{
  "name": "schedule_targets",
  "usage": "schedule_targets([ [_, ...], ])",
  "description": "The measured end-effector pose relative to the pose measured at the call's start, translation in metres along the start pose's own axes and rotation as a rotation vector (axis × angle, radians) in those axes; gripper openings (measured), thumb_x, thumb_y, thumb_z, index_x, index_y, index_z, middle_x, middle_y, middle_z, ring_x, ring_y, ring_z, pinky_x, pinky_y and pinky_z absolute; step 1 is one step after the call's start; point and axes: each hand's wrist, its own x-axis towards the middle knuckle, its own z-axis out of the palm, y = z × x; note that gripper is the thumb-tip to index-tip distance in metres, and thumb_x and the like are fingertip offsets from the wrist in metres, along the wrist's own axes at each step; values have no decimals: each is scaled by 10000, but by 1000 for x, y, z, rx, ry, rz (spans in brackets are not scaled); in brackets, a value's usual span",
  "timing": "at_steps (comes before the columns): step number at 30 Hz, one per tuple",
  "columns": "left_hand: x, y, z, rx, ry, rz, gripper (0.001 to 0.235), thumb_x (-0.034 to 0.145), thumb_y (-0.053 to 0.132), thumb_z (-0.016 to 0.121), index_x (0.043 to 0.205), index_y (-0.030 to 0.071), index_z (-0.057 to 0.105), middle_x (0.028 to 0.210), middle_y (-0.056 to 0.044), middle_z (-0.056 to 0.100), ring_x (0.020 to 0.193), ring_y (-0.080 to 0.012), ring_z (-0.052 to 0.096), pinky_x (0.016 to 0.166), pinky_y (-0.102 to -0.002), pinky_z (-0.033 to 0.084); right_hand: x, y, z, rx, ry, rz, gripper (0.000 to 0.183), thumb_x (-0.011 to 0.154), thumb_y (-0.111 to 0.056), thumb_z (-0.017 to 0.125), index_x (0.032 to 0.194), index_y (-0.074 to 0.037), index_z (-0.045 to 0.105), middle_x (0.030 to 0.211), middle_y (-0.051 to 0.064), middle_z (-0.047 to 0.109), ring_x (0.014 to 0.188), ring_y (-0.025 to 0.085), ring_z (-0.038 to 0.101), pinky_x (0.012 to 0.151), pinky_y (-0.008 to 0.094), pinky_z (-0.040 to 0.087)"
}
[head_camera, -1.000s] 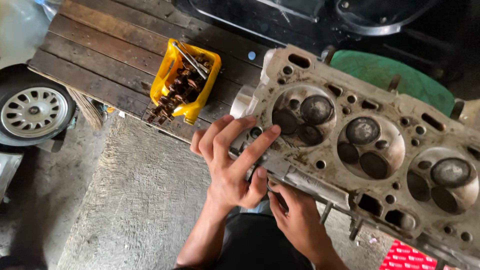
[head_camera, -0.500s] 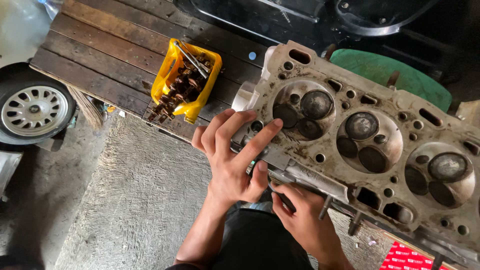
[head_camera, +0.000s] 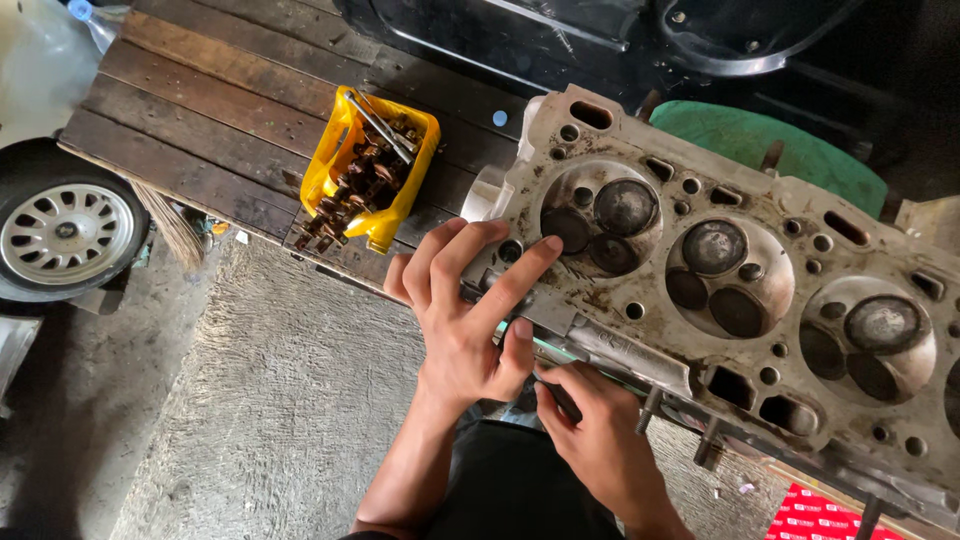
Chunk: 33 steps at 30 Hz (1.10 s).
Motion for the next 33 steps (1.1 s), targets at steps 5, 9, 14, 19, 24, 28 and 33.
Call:
schedule_targets([
  [5,-1,-1,-2,3,7,6,513,953,403,432,1354,257,718,1380,-78,564,1338,-291,448,1146,-481,231,2,1,10,9,22,68,132,843,-41,755,920,-20,650,648,98,636,521,205,616,523,366,479],
  [9,1,-1,-1,5,3,12,518,950,410,433,1357,255,714,1384,-81,561,1334,-294,448,1145,-476,236,4,3,14,19,29,91,128,849,-33,745,938,-18,654,645,104,630,508,217,602,521,364,477],
  [14,-1,-2,1,1,-4,4,517,954,413,409,1342,261,716,1370,-82,561,1334,-281,453,1145,-477,231,5,6,19,76,70,56,157,857,-30,732,995,-11,661,744,110,686,556,202,664,532,335,511],
  [19,0,-1,2,20,-12,-3,516,949,416,411,1342,279,716,1372,-78,564,1344,-281,452,1153,-479,227,8,9,28,85,86,119,155,855,-50,736,995,-24,675,724,115,712,592,208,719,554,331,539],
  [24,1,0,0,29,-25,-1,526,925,418,419,1344,284,708,1362,-86,559,1340,-282,455,1141,-485,221,4,14,33,148,38,74,161,905,-43,688,1059,-16,649,794,142,727,695,298,744,594,376,541],
  [28,3,0,-2,38,-47,-4,530,922,408,422,1347,282,711,1348,-83,561,1341,-274,463,1136,-487,220,2,23,34,49,-11,21,156,939,-44,650,1091,-15,633,858,167,741,764,364,738,639,415,532],
  [33,3,2,-4,38,-63,-10,513,941,410,409,1334,284,713,1346,-84,556,1331,-285,456,1133,-482,219,-5,41,39,26,57,60,191,924,-61,664,1103,6,658,849,174,738,731,342,730,631,401,546],
])
